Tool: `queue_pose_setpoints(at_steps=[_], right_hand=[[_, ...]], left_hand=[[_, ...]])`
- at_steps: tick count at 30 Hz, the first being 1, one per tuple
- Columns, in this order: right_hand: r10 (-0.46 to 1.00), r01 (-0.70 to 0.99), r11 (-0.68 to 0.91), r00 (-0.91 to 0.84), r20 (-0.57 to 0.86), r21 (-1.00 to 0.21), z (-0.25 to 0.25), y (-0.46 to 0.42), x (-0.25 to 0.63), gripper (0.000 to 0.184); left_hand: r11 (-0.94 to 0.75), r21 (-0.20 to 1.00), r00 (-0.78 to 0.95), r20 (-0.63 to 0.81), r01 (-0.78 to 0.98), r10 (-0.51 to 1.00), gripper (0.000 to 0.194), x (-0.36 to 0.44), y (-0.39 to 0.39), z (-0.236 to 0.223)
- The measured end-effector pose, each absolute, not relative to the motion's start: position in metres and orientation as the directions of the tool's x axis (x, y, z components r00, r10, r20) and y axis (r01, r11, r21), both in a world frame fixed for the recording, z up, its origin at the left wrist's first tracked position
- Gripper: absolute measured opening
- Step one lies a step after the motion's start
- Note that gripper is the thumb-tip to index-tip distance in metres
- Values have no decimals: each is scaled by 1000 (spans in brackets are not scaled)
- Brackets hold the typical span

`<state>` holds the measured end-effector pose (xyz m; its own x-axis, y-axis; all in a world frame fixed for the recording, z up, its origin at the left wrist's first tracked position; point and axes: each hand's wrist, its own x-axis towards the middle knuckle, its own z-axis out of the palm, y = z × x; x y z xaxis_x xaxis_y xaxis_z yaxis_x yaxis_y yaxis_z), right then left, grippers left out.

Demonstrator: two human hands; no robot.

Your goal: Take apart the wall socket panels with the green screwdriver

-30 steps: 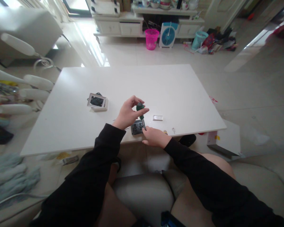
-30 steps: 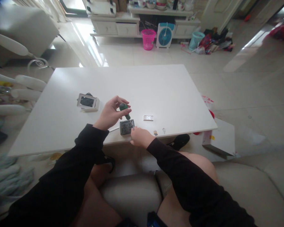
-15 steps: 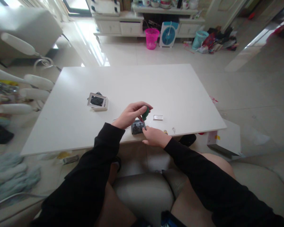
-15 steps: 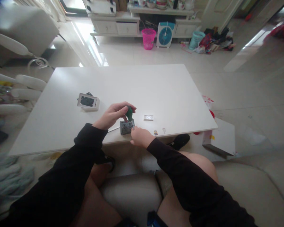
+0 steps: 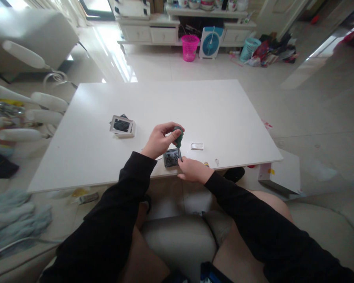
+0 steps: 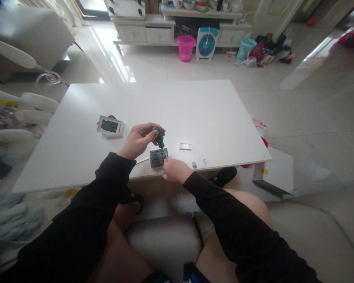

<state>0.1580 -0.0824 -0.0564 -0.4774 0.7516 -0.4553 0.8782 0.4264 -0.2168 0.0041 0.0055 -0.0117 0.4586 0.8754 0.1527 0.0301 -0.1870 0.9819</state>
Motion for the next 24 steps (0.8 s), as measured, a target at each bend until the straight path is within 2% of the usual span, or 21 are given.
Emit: queue_pose_setpoints(at_steps=[3, 8, 12, 17, 20, 24], right_hand=[[746, 877, 432, -478, -463, -209, -57, -82, 157, 59], [743, 877, 432, -477, -469, -208, -59, -81, 157, 62], [746, 877, 429, -479, -463, -217, -59, -82, 158, 59], [749, 874, 427, -486, -451, -233, -59, -82, 159, 60], [749, 871, 431, -492, -444, -236, -59, -82, 158, 62], [752, 871, 439, -491, -440, -221, -61, -83, 158, 64]], left_hand=[[-209, 977, 416, 173, 42, 893, 41, 3, 9, -14], [-218, 973, 235, 196, 71, 952, 36, 0, 12, -21], [-183, 982, 393, 146, 57, 908, 29, -2, 11, -18], [-144, 989, 583, 111, 11, 805, 39, -4, 7, -12], [-158, 987, 602, 108, 32, 791, 34, -3, 5, -11], [-241, 961, 541, 132, 135, 831, 23, 2, 1, -12]])
